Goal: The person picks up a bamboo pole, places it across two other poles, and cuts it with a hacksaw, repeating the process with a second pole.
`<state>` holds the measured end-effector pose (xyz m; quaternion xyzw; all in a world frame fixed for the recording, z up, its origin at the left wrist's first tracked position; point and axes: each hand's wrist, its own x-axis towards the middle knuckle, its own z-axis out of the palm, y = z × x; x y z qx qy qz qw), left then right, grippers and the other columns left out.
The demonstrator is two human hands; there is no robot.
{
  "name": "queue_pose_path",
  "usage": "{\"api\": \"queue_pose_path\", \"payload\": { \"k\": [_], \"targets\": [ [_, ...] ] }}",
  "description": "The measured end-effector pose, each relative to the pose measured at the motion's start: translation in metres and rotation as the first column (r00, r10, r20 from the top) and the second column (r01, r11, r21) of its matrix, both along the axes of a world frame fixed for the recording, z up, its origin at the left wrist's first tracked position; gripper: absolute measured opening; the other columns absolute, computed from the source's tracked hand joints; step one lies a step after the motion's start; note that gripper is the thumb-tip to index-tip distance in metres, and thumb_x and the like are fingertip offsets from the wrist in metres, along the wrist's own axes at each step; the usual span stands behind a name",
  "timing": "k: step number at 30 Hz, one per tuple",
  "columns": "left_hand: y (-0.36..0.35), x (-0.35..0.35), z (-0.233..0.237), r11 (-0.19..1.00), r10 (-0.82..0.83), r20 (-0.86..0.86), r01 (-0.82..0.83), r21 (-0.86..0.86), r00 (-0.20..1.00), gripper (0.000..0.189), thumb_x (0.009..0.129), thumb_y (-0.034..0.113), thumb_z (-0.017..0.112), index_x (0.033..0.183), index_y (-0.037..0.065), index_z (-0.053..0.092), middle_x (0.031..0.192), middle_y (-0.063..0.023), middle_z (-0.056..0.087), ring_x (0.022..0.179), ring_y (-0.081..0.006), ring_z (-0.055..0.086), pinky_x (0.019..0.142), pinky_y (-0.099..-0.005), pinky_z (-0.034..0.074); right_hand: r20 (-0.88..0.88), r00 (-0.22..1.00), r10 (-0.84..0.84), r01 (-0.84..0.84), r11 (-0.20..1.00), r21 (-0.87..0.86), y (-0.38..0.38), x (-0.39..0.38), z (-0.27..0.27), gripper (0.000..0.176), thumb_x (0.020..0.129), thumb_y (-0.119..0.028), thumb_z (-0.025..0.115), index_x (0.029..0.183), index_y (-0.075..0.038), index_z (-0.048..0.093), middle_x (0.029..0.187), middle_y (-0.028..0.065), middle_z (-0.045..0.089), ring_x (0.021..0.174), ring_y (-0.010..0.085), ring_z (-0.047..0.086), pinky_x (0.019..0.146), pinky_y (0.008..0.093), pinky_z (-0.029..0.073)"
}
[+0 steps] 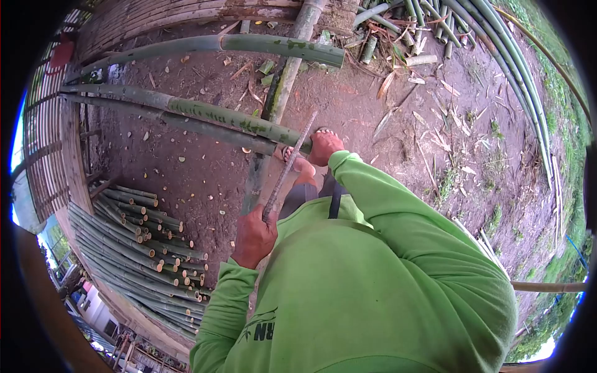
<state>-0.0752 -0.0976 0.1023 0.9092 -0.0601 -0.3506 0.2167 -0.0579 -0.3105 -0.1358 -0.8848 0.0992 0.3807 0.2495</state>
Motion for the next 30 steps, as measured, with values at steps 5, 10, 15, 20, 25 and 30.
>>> {"api": "queue_pose_path", "payload": {
  "k": [5,10,15,20,25,30],
  "targets": [
    [-0.066,0.041,-0.144,0.992,-0.085,0.096,0.093,-0.082,0.992,0.029,0.09,0.027,0.056,0.083,0.0,0.062,0.073,-0.0265,0.06,0.073,-0.0471,0.059,0.063,-0.0513,0.047,-0.081,0.995,-0.062,0.074,0.986,0.148,0.025,-0.024,0.028,0.036,0.072,-0.025,0.064,0.103,-0.006,0.069,0.105,0.0183,0.068,0.097,0.0291,0.067,0.084,0.0389,0.053],
    [-0.073,0.03,-0.142,0.971,-0.173,0.173,0.198,-0.138,0.97,0.029,0.089,0.028,0.056,0.09,0.0,0.062,0.078,-0.0269,0.062,0.074,-0.047,0.06,0.065,-0.0525,0.049,-0.27,0.961,-0.068,0.08,0.996,0.034,-0.086,-0.067,0.008,0.049,0.055,-0.039,0.077,0.092,-0.007,0.071,0.095,0.0178,0.069,0.091,0.0314,0.067,0.079,0.0416,0.054],
    [-0.043,0.02,-0.097,0.953,-0.219,0.105,0.236,-0.19,0.97,0.028,0.088,0.029,0.059,0.083,0.001,0.06,0.074,-0.0267,0.061,0.071,-0.047,0.06,0.062,-0.0534,0.048,-0.098,0.943,-0.318,0.291,0.932,-0.217,-0.206,-0.171,-0.007,0.04,0.063,-0.029,0.073,0.098,-0.01,0.063,0.096,0.0162,0.067,0.094,0.0345,0.065,0.083,0.0441,0.052],
    [-0.021,0.012,-0.065,0.932,-0.218,0.152,0.252,-0.259,0.964,0.031,0.087,0.031,0.061,0.075,0.003,0.055,0.068,-0.0246,0.058,0.067,-0.0462,0.059,0.057,-0.0517,0.047,0.023,0.827,-0.562,0.502,0.719,-0.48,-0.316,-0.147,0.081,0.046,0.067,-0.027,0.071,0.108,-0.006,0.063,0.103,0.0184,0.066,0.102,0.0322,0.063,0.091,0.0397,0.05],
    [-0.018,0.005,-0.051,0.916,-0.111,0.191,0.175,-0.361,0.975,0.033,0.087,0.031,0.062,0.074,0.002,0.053,0.065,-0.0246,0.056,0.064,-0.0448,0.058,0.052,-0.0481,0.045,0.632,0.767,-0.113,0.53,0.666,-0.525,-0.424,0.034,0.194,0.027,0.075,-0.015,0.066,0.1,-0.013,0.06,0.099,0.0173,0.063,0.092,0.0372,0.061,0.077,0.0491,0.049],
    [-0.047,-0.005,-0.046,0.843,0.209,0.143,-0.104,-0.528,0.967,0.037,0.093,0.033,0.057,0.071,0.004,0.05,0.055,-0.0091,0.048,0.05,-0.0206,0.048,0.047,-0.0358,0.037,0.916,0.264,0.303,0.324,0.866,-0.38,-0.35,0.177,0.312,0.067,0.063,-0.009,0.074,0.126,-0.009,0.048,0.131,0.0134,0.049,0.115,0.0356,0.047,0.098,0.0428,0.041]
  ]
}}
